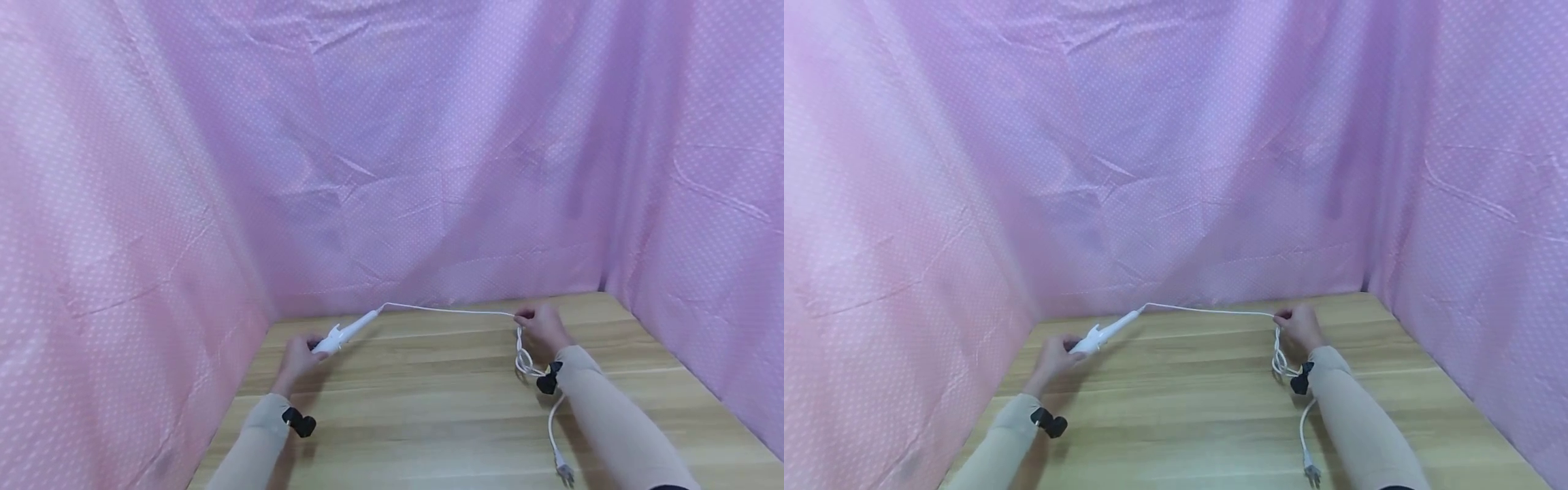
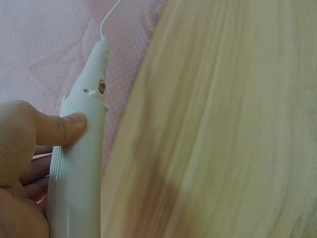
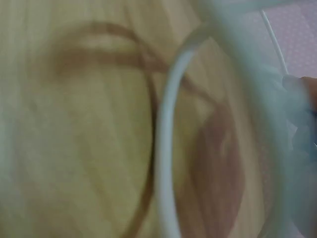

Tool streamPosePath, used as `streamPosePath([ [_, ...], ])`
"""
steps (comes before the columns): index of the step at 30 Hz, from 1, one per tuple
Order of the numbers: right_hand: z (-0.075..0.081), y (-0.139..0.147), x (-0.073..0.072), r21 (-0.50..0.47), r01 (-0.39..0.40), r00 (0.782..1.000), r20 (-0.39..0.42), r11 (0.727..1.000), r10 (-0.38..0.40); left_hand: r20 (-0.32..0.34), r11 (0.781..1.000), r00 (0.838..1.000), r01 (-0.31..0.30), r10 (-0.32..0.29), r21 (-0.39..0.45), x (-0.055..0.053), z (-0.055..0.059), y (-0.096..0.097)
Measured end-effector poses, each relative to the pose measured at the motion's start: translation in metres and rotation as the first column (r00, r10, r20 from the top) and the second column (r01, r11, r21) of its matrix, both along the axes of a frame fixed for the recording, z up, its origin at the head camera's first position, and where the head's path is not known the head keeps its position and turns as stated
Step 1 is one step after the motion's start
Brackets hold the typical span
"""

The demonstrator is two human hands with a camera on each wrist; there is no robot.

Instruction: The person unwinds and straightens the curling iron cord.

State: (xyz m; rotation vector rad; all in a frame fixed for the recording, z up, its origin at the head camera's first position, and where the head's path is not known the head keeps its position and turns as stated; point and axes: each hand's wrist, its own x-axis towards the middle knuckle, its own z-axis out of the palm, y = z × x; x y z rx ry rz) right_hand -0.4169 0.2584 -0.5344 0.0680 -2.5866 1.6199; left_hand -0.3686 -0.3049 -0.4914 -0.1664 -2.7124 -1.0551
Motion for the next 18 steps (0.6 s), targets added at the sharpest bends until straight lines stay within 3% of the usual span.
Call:
streamPosePath([
  [5, -0.008, -0.002, -0.003, 0.293, 0.046, 0.986, -0.166, 0.955, 0.003, 0.043, 1.0, 0.999, -0.022, 0.022, 0.005, -0.002, -0.006, 0.001],
  [9, -0.012, -0.004, -0.004, 0.324, 0.048, 0.978, -0.205, 0.945, 0.02, 0.053, 0.999, 0.998, -0.036, 0.036, -0.012, -0.005, -0.012, -0.001],
  [18, -0.02, -0.005, -0.002, 0.339, 0.032, 0.994, -0.112, 0.94, 0.007, 0.052, 0.997, 0.998, -0.044, 0.047, -0.056, -0.008, -0.029, 0.002],
])
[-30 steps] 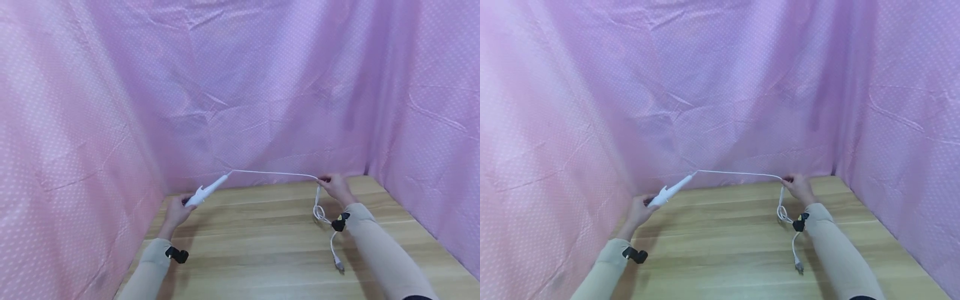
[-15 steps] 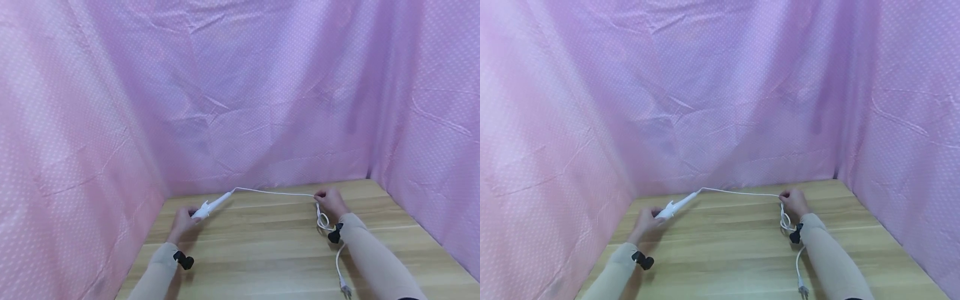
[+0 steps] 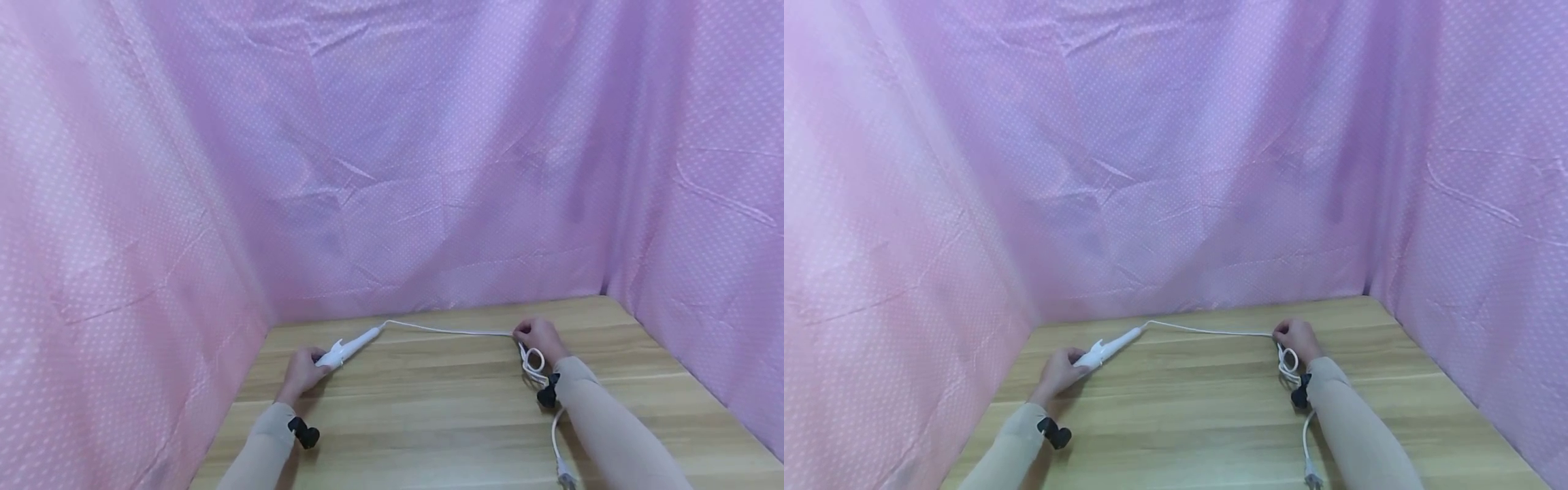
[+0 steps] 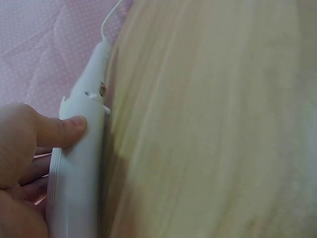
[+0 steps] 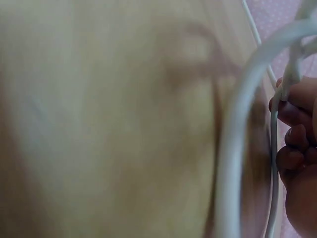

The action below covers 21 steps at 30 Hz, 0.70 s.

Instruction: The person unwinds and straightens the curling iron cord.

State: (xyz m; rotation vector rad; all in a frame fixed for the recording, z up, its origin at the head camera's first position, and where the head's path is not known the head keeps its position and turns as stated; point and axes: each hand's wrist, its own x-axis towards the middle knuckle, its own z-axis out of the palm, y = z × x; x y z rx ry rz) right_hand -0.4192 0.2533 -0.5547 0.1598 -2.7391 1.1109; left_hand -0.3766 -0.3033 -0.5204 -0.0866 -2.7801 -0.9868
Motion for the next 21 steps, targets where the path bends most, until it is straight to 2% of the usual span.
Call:
streamPosePath([
  [5, 0.005, -0.003, 0.004, 0.051, -0.021, 1.0, 0.021, 0.998, 0.02, 0.026, 1.0, 1.0, -0.018, 0.017, 0.003, 0.0, -0.003, -0.001],
  [14, 0.013, 0.005, 0.003, 0.115, -0.075, 0.997, 0.024, 0.991, 0.073, 0.067, 1.0, 0.998, 0.013, -0.011, -0.026, 0.002, 0.002, 0.0],
  [16, 0.023, 0.008, 0.002, 0.116, -0.1, 0.995, 0.023, 0.988, 0.098, 0.071, 0.999, 0.997, 0.025, -0.022, -0.04, 0.003, 0.004, -0.001],
  [18, 0.039, 0.01, -0.001, 0.131, -0.127, 0.992, -0.003, 0.983, 0.128, 0.076, 0.998, 0.996, 0.042, -0.038, -0.049, 0.003, 0.011, -0.002],
  [19, 0.05, 0.01, -0.002, 0.138, -0.135, 0.99, -0.016, 0.981, 0.138, 0.074, 0.996, 0.996, 0.053, -0.048, -0.068, 0.002, 0.016, -0.001],
  [21, 0.075, 0.008, -0.004, 0.147, -0.179, 0.981, -0.05, 0.973, 0.188, 0.07, 0.992, 0.994, 0.086, -0.08, -0.094, 0.0, 0.035, 0.004],
])
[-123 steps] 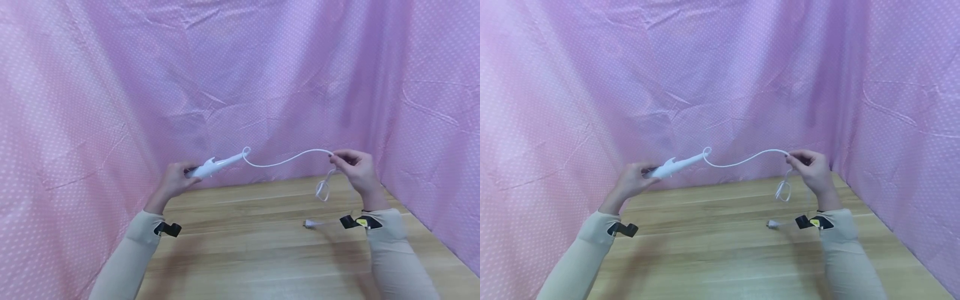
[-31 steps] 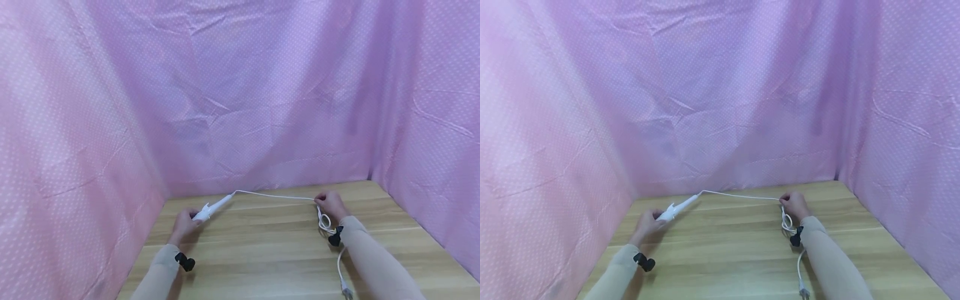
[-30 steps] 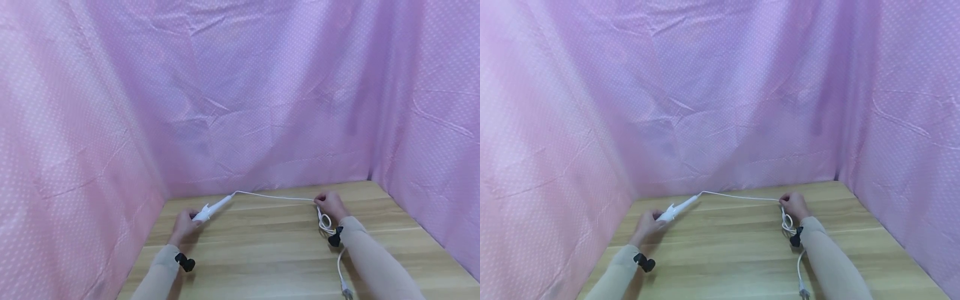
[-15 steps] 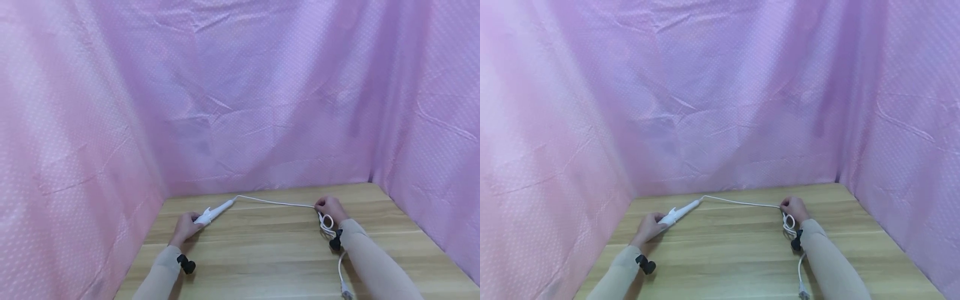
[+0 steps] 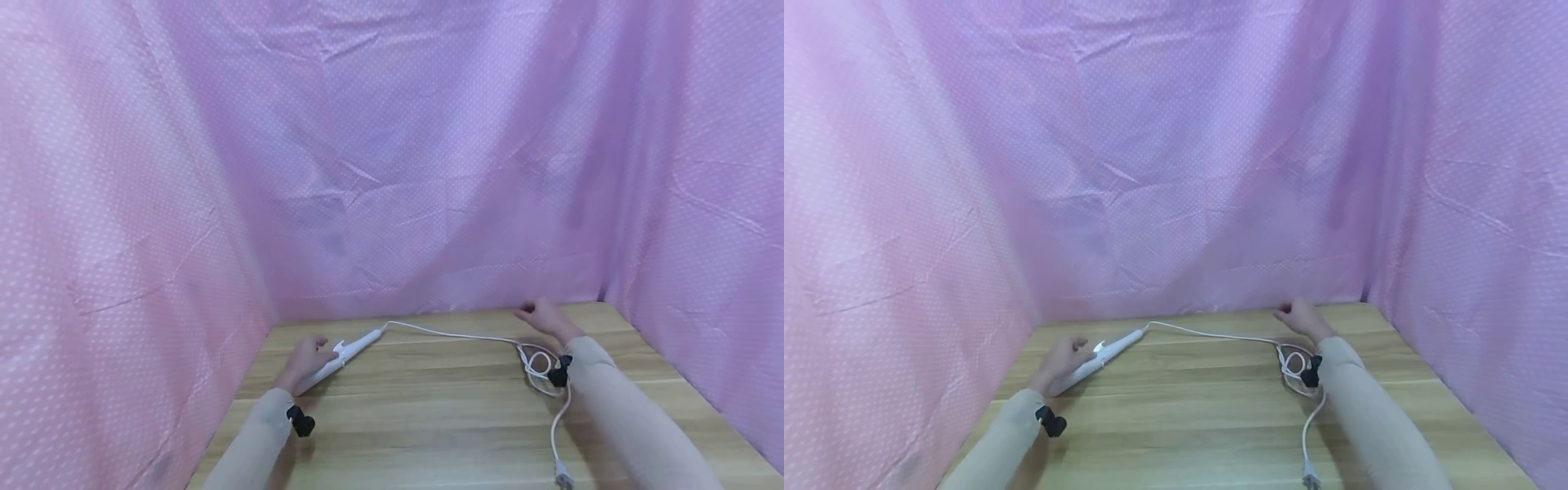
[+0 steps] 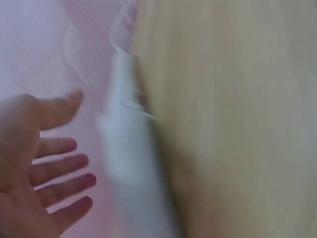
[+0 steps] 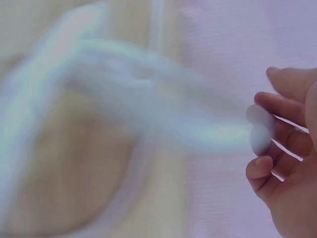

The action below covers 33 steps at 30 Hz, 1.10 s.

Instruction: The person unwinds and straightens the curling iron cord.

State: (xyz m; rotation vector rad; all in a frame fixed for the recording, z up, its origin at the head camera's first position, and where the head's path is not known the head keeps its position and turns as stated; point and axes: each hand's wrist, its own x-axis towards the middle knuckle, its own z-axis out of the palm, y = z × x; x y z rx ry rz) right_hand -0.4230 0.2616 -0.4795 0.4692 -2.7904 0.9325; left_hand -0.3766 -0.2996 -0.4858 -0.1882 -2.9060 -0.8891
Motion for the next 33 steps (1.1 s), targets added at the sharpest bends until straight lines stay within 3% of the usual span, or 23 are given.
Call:
streamPosePath([
  [3, 0.041, -0.009, -0.001, 0.033, -0.069, 0.993, -0.099, 0.997, 0.072, -0.058, 0.991, 0.992, 0.104, -0.109, -0.084, -0.007, 0.038, 0.017],
  [5, 0.068, -0.019, 0.0, 0.087, -0.108, 0.969, -0.213, 0.99, 0.125, -0.117, 0.966, 0.971, 0.185, -0.208, -0.183, -0.009, 0.068, 0.035],
  [7, 0.093, -0.032, 0.004, 0.184, -0.128, 0.925, -0.331, 0.975, 0.184, -0.192, 0.915, 0.927, 0.253, -0.322, -0.315, -0.009, 0.096, 0.056],
  [9, 0.116, -0.048, 0.011, 0.304, -0.125, 0.869, -0.425, 0.944, 0.252, -0.25, 0.844, 0.871, 0.277, -0.422, -0.46, -0.007, 0.122, 0.078],
  [10, 0.126, -0.057, 0.016, 0.358, -0.121, 0.846, -0.451, 0.926, 0.285, -0.278, 0.808, 0.84, 0.277, -0.467, -0.521, -0.005, 0.133, 0.089],
  [13, 0.15, -0.083, 0.036, 0.506, -0.119, 0.808, -0.451, 0.855, 0.38, -0.338, 0.705, 0.742, 0.248, -0.58, -0.664, 0.001, 0.161, 0.117],
  [15, 0.159, -0.097, 0.047, 0.57, -0.128, 0.795, -0.43, 0.812, 0.427, -0.366, 0.663, 0.692, 0.218, -0.622, -0.716, 0.004, 0.172, 0.13],
  [17, 0.165, -0.107, 0.055, 0.604, -0.144, 0.788, -0.409, 0.784, 0.46, -0.387, 0.642, 0.659, 0.193, -0.645, -0.742, 0.005, 0.179, 0.138],
  [18, 0.166, -0.11, 0.058, 0.611, -0.15, 0.785, -0.404, 0.778, 0.469, -0.394, 0.638, 0.65, 0.184, -0.65, -0.748, 0.005, 0.181, 0.14],
  [20, 0.167, -0.113, 0.061, 0.619, -0.145, 0.786, -0.402, 0.772, 0.47, -0.407, 0.64, 0.644, 0.171, -0.648, -0.749, 0.004, 0.181, 0.143],
  [23, 0.167, -0.113, 0.06, 0.61, -0.144, 0.792, -0.401, 0.779, 0.46, -0.413, 0.648, 0.652, 0.161, -0.636, -0.744, 0.001, 0.176, 0.142],
  [30, 0.161, -0.109, 0.056, 0.549, -0.177, 0.823, -0.373, 0.817, 0.429, -0.394, 0.675, 0.695, 0.18, -0.602, -0.715, -0.003, 0.156, 0.133],
  [33, 0.16, -0.108, 0.055, 0.532, -0.178, 0.827, -0.374, 0.828, 0.419, -0.39, 0.682, 0.705, 0.18, -0.592, -0.709, -0.004, 0.153, 0.132],
])
